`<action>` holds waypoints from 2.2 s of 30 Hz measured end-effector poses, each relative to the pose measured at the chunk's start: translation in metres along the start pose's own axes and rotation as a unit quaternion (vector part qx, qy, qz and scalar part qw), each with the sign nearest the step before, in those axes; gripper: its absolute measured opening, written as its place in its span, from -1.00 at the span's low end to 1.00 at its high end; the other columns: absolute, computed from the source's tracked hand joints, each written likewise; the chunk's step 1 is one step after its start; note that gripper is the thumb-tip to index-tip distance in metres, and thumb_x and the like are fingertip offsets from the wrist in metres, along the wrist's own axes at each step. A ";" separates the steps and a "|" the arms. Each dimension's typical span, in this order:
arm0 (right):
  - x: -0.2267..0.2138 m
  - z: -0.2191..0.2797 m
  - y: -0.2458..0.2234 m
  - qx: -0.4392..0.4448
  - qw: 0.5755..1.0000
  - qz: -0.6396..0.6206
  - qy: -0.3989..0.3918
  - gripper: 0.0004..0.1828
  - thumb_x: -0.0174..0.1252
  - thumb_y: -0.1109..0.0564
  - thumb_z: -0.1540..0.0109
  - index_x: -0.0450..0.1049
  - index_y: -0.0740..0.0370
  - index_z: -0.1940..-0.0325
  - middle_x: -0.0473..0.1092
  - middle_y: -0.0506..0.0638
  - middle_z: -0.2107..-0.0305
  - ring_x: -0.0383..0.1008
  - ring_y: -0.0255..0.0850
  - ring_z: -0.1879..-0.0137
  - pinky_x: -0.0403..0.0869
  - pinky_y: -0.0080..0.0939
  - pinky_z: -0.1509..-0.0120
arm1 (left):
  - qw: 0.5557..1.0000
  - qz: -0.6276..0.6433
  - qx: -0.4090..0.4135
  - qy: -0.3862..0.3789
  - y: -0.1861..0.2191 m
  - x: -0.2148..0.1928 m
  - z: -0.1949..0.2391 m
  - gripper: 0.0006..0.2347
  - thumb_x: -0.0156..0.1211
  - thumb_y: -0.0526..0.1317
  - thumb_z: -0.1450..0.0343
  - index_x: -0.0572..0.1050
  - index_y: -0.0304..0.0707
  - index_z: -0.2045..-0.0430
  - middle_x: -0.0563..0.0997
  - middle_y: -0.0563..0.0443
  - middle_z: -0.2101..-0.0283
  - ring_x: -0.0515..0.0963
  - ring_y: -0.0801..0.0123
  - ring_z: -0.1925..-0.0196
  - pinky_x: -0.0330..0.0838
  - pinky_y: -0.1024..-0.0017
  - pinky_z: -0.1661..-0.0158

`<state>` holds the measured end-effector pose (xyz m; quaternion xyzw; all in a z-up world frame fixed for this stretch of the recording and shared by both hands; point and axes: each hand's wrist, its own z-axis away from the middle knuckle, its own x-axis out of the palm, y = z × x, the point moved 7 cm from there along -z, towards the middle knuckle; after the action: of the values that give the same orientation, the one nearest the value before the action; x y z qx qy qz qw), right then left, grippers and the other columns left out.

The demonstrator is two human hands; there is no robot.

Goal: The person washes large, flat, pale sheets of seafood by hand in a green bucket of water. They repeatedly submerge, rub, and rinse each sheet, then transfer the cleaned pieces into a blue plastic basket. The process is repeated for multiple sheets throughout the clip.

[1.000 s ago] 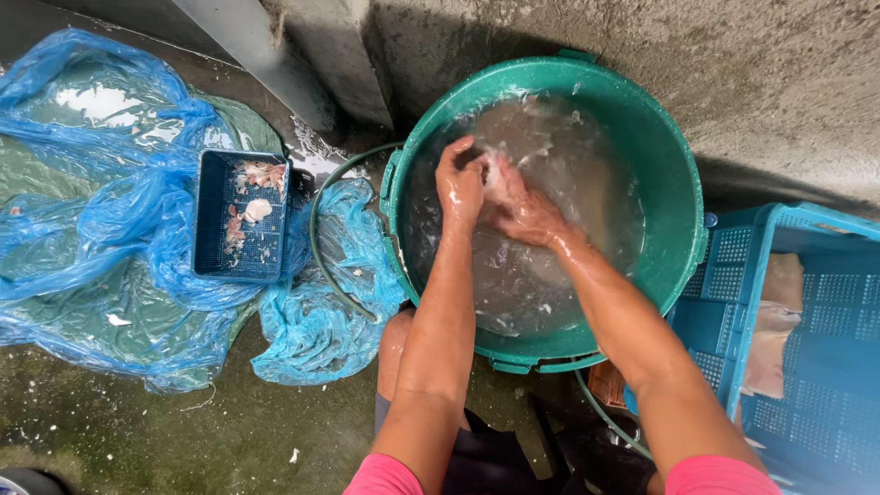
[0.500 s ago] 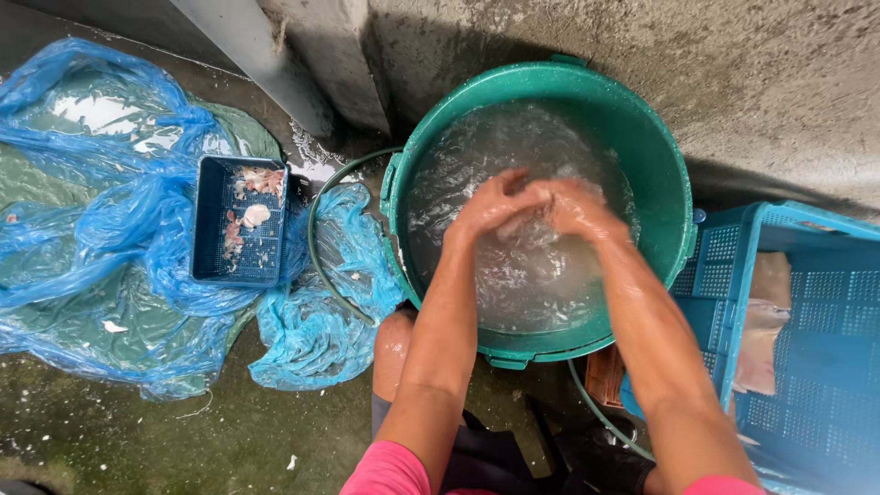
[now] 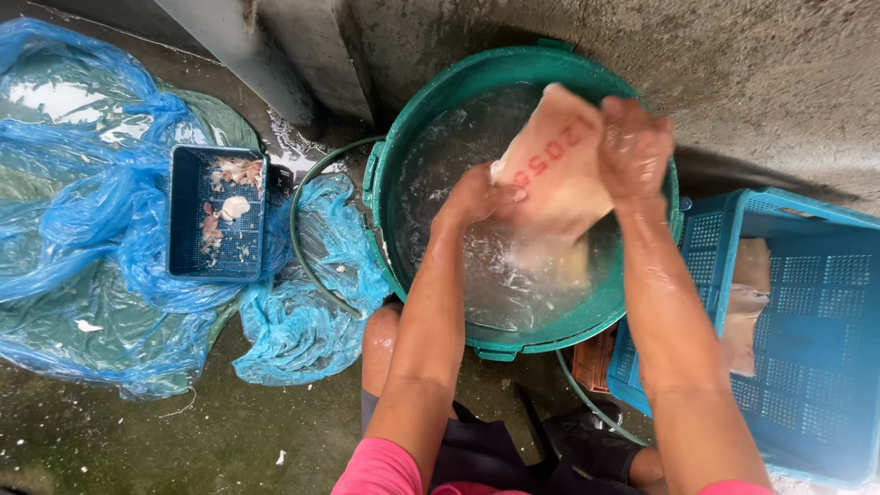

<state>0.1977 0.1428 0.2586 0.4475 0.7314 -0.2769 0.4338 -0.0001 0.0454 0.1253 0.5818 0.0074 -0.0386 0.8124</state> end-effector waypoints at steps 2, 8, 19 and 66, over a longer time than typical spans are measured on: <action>0.033 0.025 -0.011 -0.053 0.990 -0.127 0.039 -0.79 0.08 0.13 -0.48 0.53 0.29 -0.10 0.52 0.16 0.15 0.49 0.12 0.04 0.39 0.15 -0.14 | 0.990 -0.107 -0.082 0.033 -0.028 -0.009 -0.008 -0.38 0.49 0.06 -0.21 0.49 -0.46 -0.02 0.68 -0.29 0.08 0.66 0.13 0.02 0.49 0.27 -0.03; 0.127 0.083 -0.087 -0.134 0.971 -0.119 -0.155 -0.36 0.10 -0.09 -0.33 0.20 0.05 -0.48 0.21 0.36 -0.27 0.24 0.30 -0.34 0.25 0.30 -0.27 | 0.976 -0.097 -0.175 0.083 -0.103 -0.021 -0.040 -0.45 0.37 0.03 -0.31 0.51 -0.53 0.01 0.65 -0.33 0.10 0.62 0.08 0.05 0.46 0.25 0.02; 0.209 0.113 -0.026 0.078 0.931 -0.120 -0.337 -0.23 0.19 -0.11 -0.23 0.17 0.11 -0.49 0.20 0.33 -0.30 0.21 0.23 -0.39 0.22 0.20 -0.34 | 0.965 0.110 -0.201 0.129 -0.176 -0.012 -0.061 -0.62 0.11 -0.09 -0.38 0.59 -0.49 0.11 0.65 -0.20 0.29 0.58 0.17 0.36 0.46 0.23 0.36; -0.159 -0.016 -0.005 -0.052 0.943 -0.204 -0.258 -0.69 0.26 -0.09 -0.28 0.53 0.13 0.03 0.53 0.13 0.34 0.57 0.09 0.25 0.50 0.07 0.14 | 0.979 -0.159 0.073 -0.105 0.085 0.027 0.034 -0.65 0.55 -0.12 -0.18 0.71 -0.24 0.22 0.72 -0.01 0.28 0.66 0.29 0.21 0.48 0.30 0.10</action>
<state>0.2224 0.0874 0.4071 0.1790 0.6833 -0.4271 0.5644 0.0316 0.0396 0.2153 0.6240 0.0112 -0.2283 0.7472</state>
